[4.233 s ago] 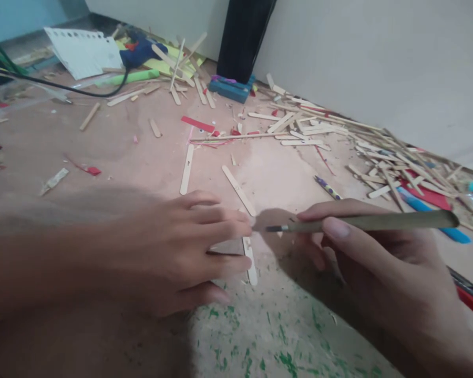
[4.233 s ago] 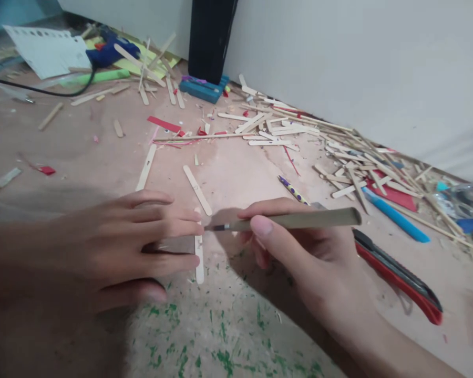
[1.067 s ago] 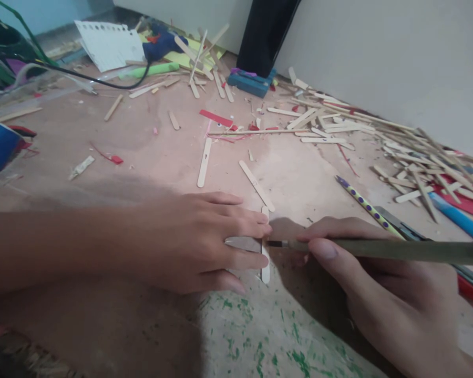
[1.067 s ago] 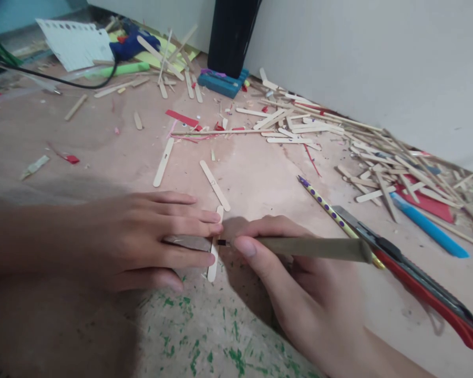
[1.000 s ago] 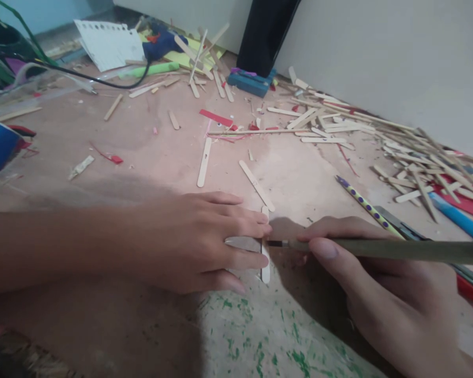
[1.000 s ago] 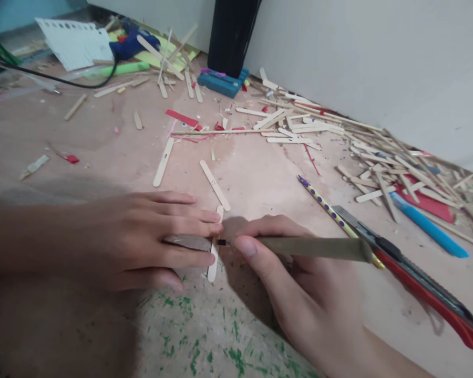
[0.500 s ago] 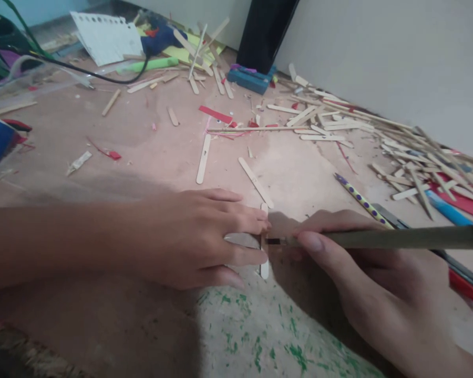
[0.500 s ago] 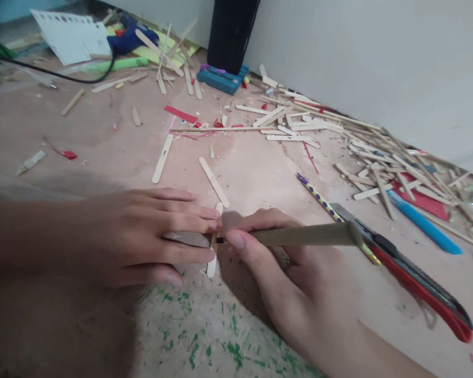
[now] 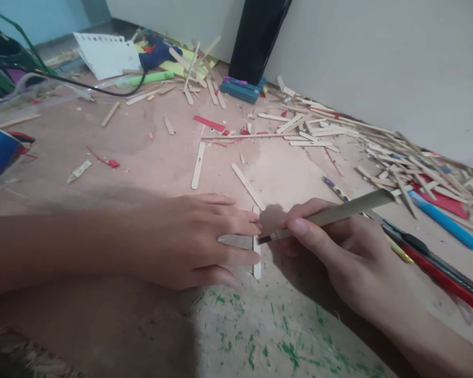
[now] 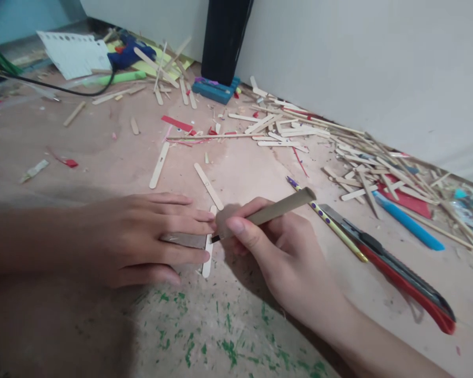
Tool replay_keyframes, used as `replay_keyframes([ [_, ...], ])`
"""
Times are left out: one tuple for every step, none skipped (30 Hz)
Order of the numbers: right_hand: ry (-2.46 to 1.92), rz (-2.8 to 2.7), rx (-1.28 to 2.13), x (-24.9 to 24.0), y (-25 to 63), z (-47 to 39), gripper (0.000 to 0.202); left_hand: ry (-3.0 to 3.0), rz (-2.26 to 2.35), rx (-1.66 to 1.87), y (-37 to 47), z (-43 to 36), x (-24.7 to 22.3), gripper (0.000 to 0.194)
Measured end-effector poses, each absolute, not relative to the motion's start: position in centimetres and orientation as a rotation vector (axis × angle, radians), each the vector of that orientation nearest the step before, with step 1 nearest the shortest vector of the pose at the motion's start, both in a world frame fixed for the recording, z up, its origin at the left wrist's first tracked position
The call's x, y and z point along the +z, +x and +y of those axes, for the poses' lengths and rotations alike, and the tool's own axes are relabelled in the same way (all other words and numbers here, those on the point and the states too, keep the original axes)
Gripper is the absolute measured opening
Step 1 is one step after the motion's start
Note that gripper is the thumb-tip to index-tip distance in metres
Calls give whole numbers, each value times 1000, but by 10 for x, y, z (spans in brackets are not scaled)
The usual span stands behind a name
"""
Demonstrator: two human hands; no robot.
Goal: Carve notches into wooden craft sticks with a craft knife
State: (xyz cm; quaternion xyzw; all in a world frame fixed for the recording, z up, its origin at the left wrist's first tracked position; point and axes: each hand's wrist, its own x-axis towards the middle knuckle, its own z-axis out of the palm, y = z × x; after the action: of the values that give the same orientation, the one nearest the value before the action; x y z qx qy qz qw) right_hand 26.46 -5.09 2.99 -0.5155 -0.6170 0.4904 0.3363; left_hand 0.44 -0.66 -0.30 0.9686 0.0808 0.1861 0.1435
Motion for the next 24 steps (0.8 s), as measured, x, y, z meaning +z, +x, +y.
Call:
replay_keyframes([
  [-1334,-1586,1332,29,266,-51,30,2788,235,528,4,-7,-3,35],
  [-1320,-1567,1373,27,268,-51,29,2784,235,525,4,-7,-3,35],
  [-1309,-1550,1401,26,269,-51,27,2781,235,524,3,-7,-3,35],
  [-1298,-1539,1419,24,271,-51,25,2777,239,519,3,-7,-3,35],
  [-1286,-1537,1427,23,273,-51,24,2773,241,513,3,-8,-2,34],
  [-1278,-1540,1427,23,274,-51,22,2767,252,506,3,-8,-2,34],
  [-1279,-1543,1426,23,275,-52,21,2765,263,503,3,-8,-2,34],
  [-1289,-1539,1427,23,275,-52,21,2766,270,499,4,-7,-2,34],
  [-1299,-1529,1433,23,275,-52,21,2769,271,500,4,-7,-2,34],
  [-1305,-1516,1440,24,275,-53,20,2776,265,509,4,-7,-3,34],
  [-1305,-1507,1448,24,275,-53,20,2784,256,516,5,-6,-4,34],
  [-1297,-1511,1451,25,275,-53,19,2792,245,527,5,-6,-4,34],
  [-1286,-1525,1447,25,275,-54,19,2797,237,529,5,-5,-5,33],
  [-1280,-1544,1444,26,275,-54,19,2799,239,530,5,-5,-5,33],
  [-1278,-1553,1445,26,276,-53,18,2800,243,527,5,-5,-5,33],
  [-1275,-1553,1455,26,277,-53,18,2801,243,525,5,-5,-5,33],
  [-1267,-1545,1473,25,278,-52,16,2801,243,522,4,-5,-5,33],
  [-1255,-1526,1489,24,279,-52,15,2800,242,520,4,-5,-4,33],
  [-1236,-1505,1502,23,279,-52,13,2800,242,512,4,-5,-4,34],
  [-1220,-1483,1507,22,280,-52,13,2801,243,502,4,-5,-4,34],
  [-1209,-1457,1505,20,280,-52,13,2803,247,495,3,-5,-4,34],
  [-1207,-1430,1501,19,279,-52,14,2806,249,494,3,-5,-5,34],
  [-1207,-1401,1494,17,278,-52,15,2808,254,494,3,-5,-5,34],
  [-1208,-1378,1493,16,277,-53,16,2810,255,499,3,-5,-6,34],
])
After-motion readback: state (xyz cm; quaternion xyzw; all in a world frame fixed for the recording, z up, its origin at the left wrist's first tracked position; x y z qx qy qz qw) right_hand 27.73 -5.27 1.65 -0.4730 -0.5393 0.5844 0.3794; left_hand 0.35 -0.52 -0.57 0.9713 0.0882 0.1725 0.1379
